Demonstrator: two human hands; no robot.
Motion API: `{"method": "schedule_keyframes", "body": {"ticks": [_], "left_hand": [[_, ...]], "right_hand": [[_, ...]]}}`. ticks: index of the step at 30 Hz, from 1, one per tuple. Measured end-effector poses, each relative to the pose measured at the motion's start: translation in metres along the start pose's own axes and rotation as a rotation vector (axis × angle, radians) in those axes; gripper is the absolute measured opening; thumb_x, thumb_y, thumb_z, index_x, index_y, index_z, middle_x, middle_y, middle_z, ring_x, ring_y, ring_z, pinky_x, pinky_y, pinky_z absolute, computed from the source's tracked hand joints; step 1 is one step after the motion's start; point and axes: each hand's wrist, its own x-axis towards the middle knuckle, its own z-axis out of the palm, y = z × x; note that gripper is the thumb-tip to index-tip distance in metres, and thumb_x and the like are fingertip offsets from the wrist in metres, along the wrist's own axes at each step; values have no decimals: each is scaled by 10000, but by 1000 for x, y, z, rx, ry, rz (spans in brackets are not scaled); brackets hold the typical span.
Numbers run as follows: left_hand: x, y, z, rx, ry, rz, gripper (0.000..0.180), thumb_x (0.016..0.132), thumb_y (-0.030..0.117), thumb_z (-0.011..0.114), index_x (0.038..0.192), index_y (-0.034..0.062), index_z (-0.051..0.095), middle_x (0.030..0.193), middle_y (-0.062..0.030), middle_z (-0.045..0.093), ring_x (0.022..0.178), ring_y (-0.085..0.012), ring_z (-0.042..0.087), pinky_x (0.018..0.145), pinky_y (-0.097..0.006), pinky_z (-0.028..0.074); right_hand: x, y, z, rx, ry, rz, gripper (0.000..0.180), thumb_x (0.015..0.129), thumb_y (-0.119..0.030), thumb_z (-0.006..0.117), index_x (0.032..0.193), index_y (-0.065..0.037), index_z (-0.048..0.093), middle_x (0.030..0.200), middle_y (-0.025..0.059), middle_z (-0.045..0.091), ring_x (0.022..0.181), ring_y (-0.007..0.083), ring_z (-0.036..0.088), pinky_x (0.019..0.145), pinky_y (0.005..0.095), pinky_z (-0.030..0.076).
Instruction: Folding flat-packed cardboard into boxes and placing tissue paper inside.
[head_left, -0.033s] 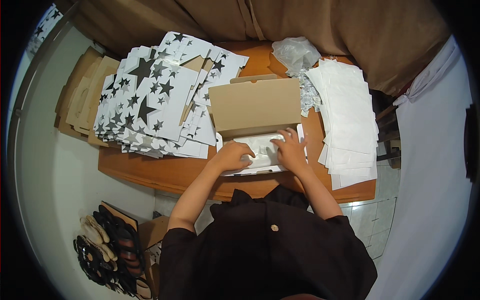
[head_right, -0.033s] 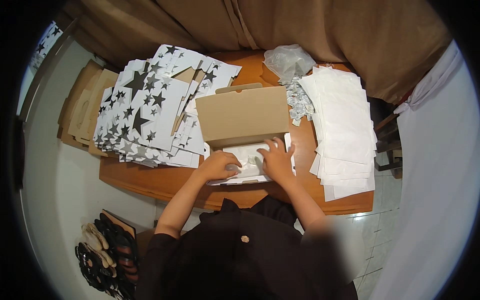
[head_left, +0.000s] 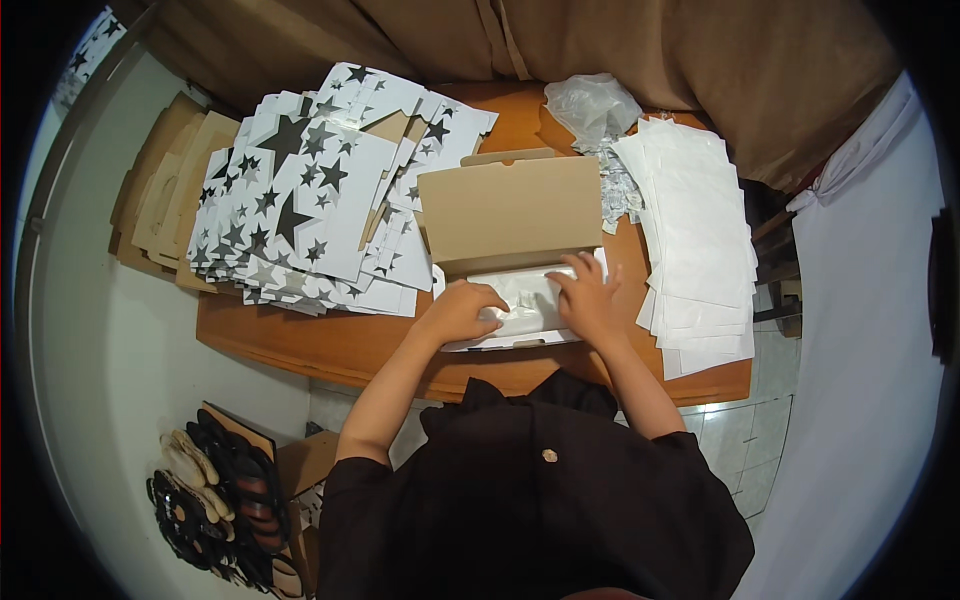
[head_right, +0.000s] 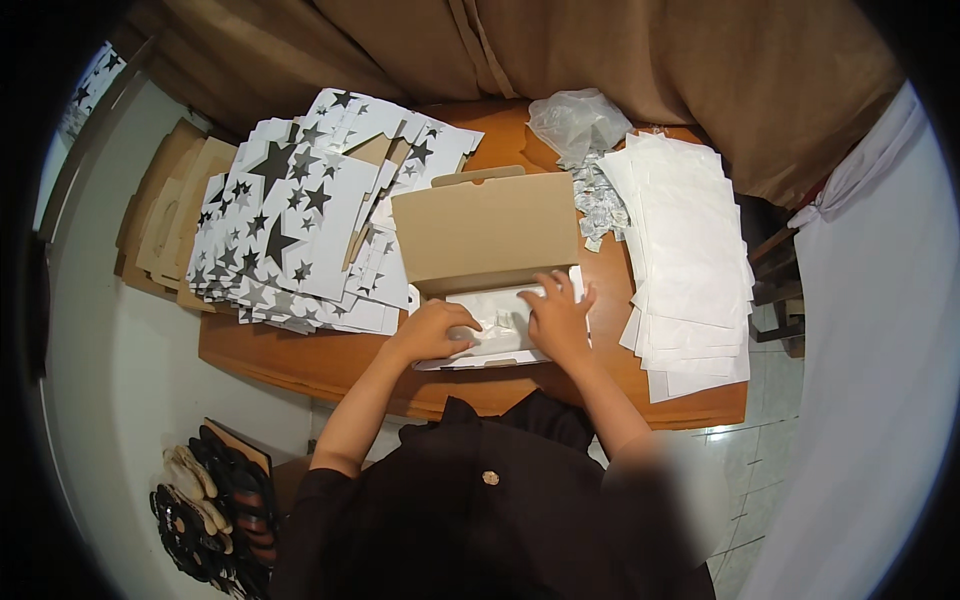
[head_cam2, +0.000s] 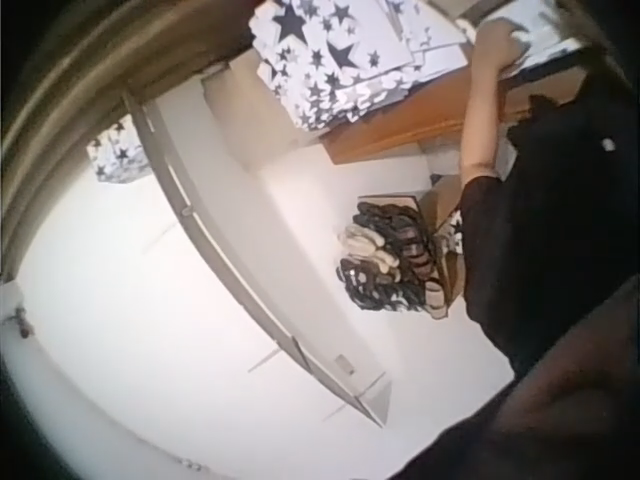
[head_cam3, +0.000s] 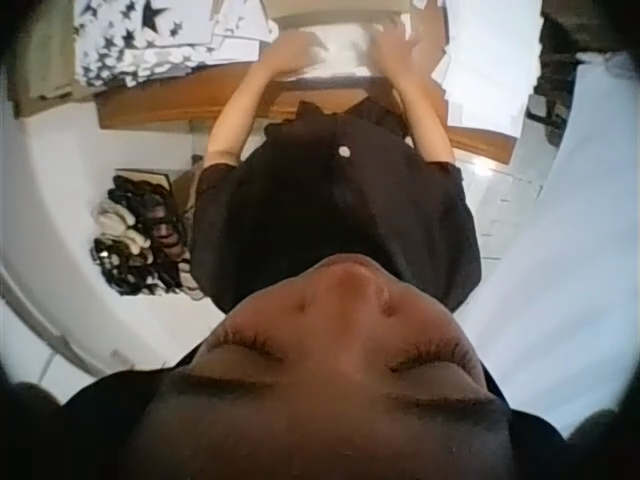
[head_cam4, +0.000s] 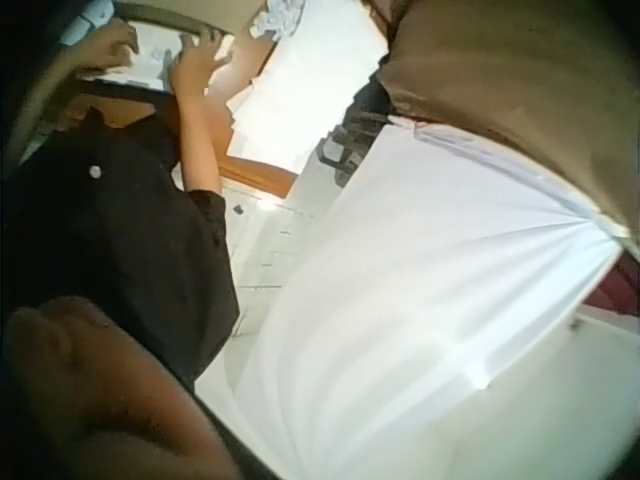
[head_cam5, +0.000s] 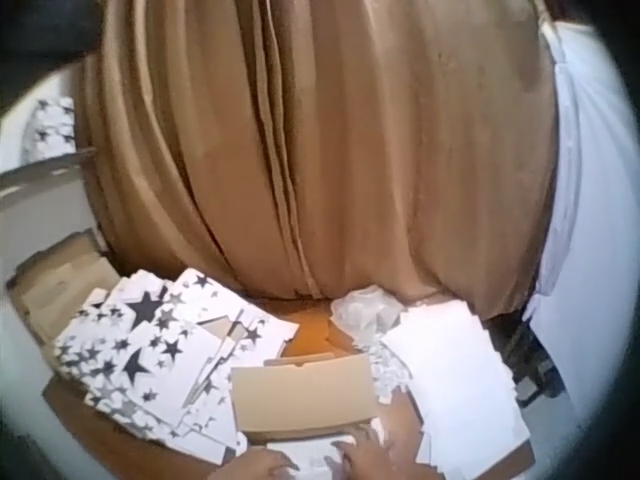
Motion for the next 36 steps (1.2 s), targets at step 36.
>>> {"method": "schedule_keyframes", "body": {"ticks": [36], "left_hand": [[-37,-5,80,367,780,30,300,694,49,655,948,207,674,852,20,529,856,-152,532,867,-438,208]], "right_hand": [[113,61,-33,1326,393,687,707,857,-500,494,1417,-139,256,1271,111,496,1198,235,427,984,510,220]]}}
